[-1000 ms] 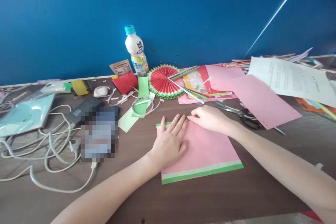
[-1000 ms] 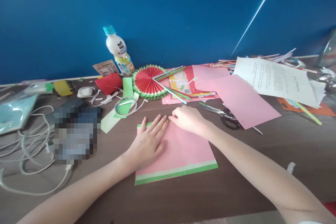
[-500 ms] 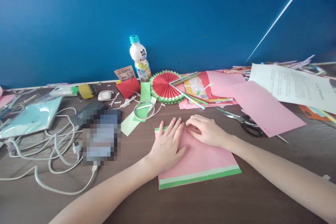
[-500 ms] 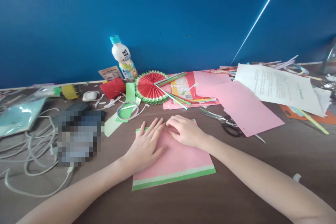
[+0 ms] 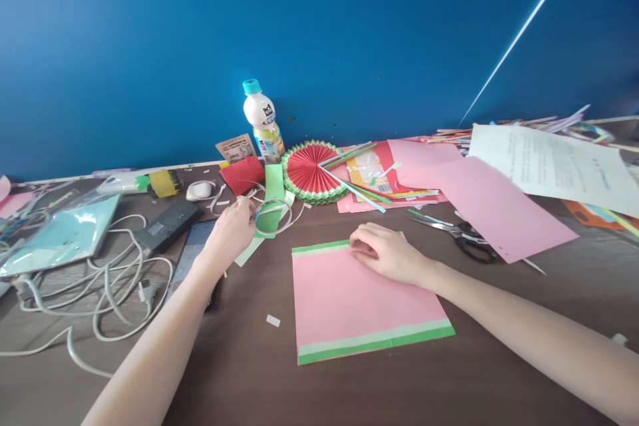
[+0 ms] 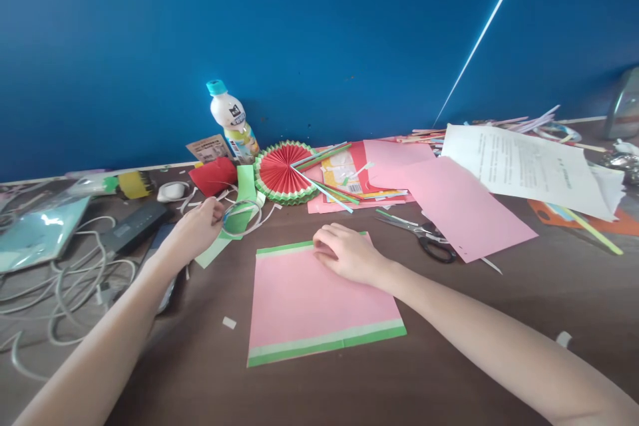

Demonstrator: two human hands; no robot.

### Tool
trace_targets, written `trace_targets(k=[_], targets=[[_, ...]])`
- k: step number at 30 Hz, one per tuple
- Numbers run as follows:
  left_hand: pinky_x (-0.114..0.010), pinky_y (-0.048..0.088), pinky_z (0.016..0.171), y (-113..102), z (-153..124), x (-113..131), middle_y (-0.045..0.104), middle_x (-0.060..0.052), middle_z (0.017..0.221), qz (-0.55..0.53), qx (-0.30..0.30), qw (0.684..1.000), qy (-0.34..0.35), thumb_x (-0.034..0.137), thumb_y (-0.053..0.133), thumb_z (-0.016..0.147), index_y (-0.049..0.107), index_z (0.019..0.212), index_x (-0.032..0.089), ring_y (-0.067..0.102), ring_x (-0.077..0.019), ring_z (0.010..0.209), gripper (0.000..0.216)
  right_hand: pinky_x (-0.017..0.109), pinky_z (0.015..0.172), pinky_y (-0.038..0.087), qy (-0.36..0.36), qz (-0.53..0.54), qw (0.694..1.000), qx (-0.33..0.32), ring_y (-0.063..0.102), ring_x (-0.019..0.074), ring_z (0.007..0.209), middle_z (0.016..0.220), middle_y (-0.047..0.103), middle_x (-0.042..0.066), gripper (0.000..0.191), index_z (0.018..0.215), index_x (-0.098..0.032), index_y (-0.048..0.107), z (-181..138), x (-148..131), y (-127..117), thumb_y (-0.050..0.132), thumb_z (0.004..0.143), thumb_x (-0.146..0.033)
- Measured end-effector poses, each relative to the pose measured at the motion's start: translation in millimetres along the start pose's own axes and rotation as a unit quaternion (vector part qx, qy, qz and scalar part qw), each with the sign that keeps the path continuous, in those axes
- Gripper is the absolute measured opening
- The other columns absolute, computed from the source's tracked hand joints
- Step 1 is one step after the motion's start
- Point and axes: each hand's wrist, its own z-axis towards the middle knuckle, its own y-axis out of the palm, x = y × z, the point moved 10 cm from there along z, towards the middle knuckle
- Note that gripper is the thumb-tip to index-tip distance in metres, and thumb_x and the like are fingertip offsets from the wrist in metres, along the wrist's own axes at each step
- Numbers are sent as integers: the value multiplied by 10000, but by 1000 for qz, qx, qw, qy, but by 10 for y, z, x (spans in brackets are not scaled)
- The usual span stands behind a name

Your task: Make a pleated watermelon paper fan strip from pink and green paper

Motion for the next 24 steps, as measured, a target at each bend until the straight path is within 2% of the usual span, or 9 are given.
trace_targets(k=[2, 7, 12, 24], targets=[[-320, 440, 800, 63, 14, 16, 614, -100, 977, -9, -10, 1000, 12, 73, 398, 734, 486, 983, 156, 595, -239, 927, 277, 277, 712, 409, 0, 1, 1000, 1, 526, 164, 817, 821, 576, 28, 67, 811, -193, 473, 1, 1, -2, 528, 819, -155], [-368, 389, 912, 103, 28, 37, 577, -112, 1089, -19, -24, 999, 27, 66, 456, 651, 486, 1032, 157, 542, -271, 1043, 393, 275, 709, 409, 3, 4, 1000, -2, 526, 163, 817, 825, 579, 26, 68, 814, -195, 476, 0, 0, -4, 532, 817, -157], [-370, 390, 928, 92, 19, 34, 575, -110, 1109, -39, -35, 999, 17, 93, 457, 678, 464, 1133, 163, 531, -262, 1082, 460, 280, 713, 413, 3, 7, 1000, -3, 525, 164, 818, 825, 577, 26, 51, 818, -198, 478, 3, -1, 1, 520, 828, -171], [-304, 477, 752, 98, 39, -19, 624, -119, 1019, -45, -53, 997, -37, 118, 490, 671, 399, 1229, 113, 613, -243, 940, 566, 286, 721, 419, -2, 1, 1000, 4, 532, 170, 835, 833, 581, 30, 45, 820, -204, 477, -13, -5, -12, 509, 834, -176]])
